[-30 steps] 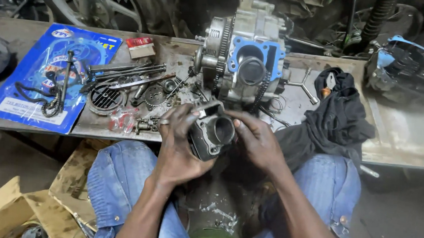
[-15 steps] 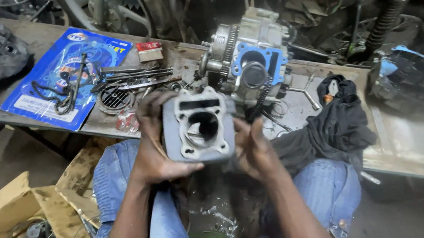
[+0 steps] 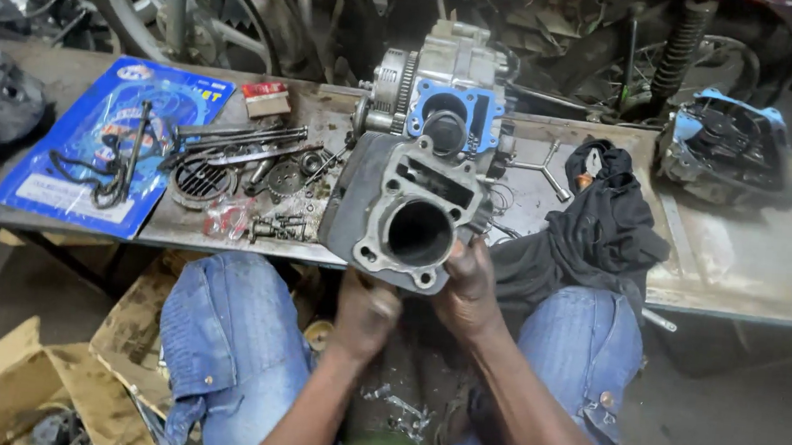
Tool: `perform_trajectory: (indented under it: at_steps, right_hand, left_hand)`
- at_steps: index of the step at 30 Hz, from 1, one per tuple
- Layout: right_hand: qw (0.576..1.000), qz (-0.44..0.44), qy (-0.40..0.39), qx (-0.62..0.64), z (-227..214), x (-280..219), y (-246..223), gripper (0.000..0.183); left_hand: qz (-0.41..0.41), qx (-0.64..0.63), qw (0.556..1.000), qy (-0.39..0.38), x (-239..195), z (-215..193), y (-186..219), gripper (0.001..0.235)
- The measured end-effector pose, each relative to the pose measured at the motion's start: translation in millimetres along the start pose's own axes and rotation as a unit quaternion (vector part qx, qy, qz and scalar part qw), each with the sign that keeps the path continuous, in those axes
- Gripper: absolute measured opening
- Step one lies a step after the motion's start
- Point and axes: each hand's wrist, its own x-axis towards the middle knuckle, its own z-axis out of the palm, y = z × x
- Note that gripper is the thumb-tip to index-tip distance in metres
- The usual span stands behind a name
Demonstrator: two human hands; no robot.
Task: Refining and cleaning a motorcycle cylinder block using a small tool and test-fitting it onto the engine crankcase.
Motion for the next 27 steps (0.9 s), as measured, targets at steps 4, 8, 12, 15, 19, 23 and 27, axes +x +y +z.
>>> perform_trajectory:
  at_steps: [4, 8, 12, 15, 19, 23, 27]
  right_hand:
    - [0.958, 0.071, -0.059, -0.270, 31, -5, -36, 0.061]
    - [0.942, 0.136, -0.128, -0.280, 57, 2, -39, 0.063]
    - [0.892, 0.193, -0.128, -0.388, 33, -1, -38, 0.052]
    - [0.928, 0.136, -0.074, -0.340, 27, 4, -41, 0.043]
    - [0.956, 0.022, 0.014, -0.294, 42, 8, -34, 0.027]
    - [0.885, -0.059, 0.001, -0.461, 41, -4, -6, 0.036]
    - [0.838, -0.127, -0.042, -0.529, 26, -25, 20, 0.029]
  left_hand:
    - [0.029, -0.404, 0.914, -0.030, 10, 1, 30, 0.049]
    - [-0.029, -0.479, 0.864, 0.150, 24, -19, 36, 0.041]
    - [-0.067, -0.487, 0.837, 0.240, 20, 0, 79, 0.065]
    - [-0.077, -0.488, 0.823, 0.280, 18, 0, 87, 0.061]
    - [-0.056, -0.484, 0.820, 0.299, 19, 3, 88, 0.049]
    - [-0.013, -0.442, 0.841, 0.313, 23, 0, 78, 0.043]
    - [0.007, -0.439, 0.838, 0.324, 21, -13, 70, 0.042]
